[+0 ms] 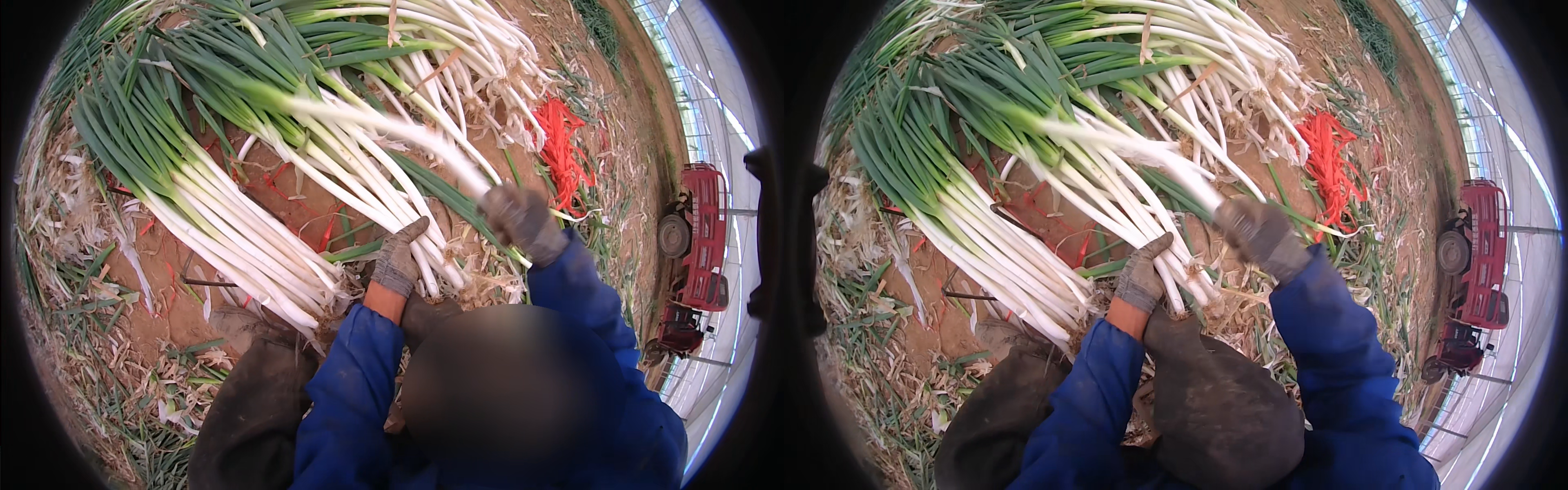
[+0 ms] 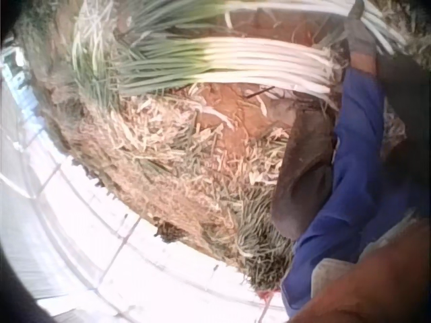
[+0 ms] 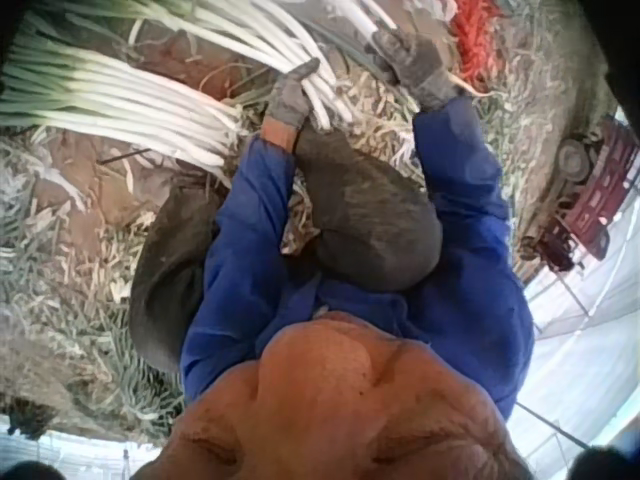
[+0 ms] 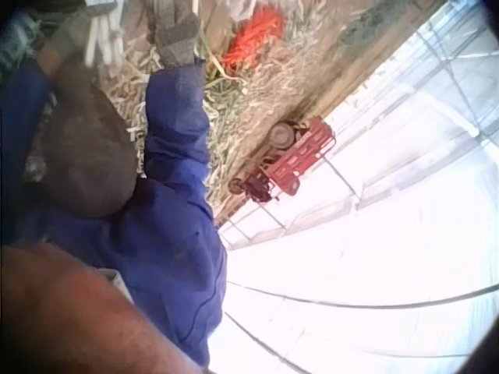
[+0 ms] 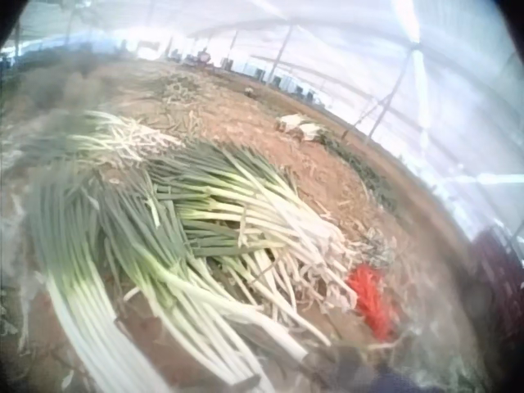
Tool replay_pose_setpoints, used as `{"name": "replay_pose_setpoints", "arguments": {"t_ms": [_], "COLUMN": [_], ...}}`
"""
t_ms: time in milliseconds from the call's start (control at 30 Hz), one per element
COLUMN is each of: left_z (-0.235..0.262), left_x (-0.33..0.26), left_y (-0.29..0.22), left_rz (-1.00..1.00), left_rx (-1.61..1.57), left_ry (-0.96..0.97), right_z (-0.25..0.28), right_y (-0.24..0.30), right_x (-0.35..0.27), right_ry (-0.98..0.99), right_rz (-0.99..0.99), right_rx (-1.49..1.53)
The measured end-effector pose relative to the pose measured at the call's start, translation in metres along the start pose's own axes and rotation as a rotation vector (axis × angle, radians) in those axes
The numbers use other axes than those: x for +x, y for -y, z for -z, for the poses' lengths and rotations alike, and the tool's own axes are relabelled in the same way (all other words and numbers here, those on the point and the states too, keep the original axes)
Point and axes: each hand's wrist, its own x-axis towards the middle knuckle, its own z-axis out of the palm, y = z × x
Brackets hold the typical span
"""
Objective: The person gathers green onions from a pile, aligns them by hand, and secures them into bundles using red plastic ties. The person repeats this process continuously, creating multiple finished bundles.
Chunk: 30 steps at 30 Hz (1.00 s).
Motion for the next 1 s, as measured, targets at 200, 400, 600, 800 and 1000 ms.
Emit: {"name": "replay_pose_setpoints", "arguments": {"t_ms": [200, 400, 600, 800, 1000], "left_z": [-0.014, -0.017, -0.028, -0.012, -0.011], "left_x": [-0.012, -0.021, -0.030, -0.018, -0.023], "left_y": [0.006, 0.003, -0.005, 0.003, 0.021], "left_rz": [0.013, 0.062, -0.035, 0.013, 0.049], "left_rx": [0.002, 0.009, 0.122, -0.003, 0.141], "left_ry": [-0.020, -0.041, -0.027, 0.127, 0.202], "right_z": [-0.010, -0.038, -0.032, -0.028, -0.036], "right_y": [-0.062, -0.078, -0.059, -0.093, -0.082], "right_x": [0.036, 0.043, 0.037, 0.047, 0.046], "right_ry": [-0.113, 0.256, 0.391, 0.290, 0.202], "right_rz": [-0.044, -0.268, -0.041, -0.112, -0.138], "right_rx": [-0.204, -0.375, 0.045, 0.046, 0.036]}}
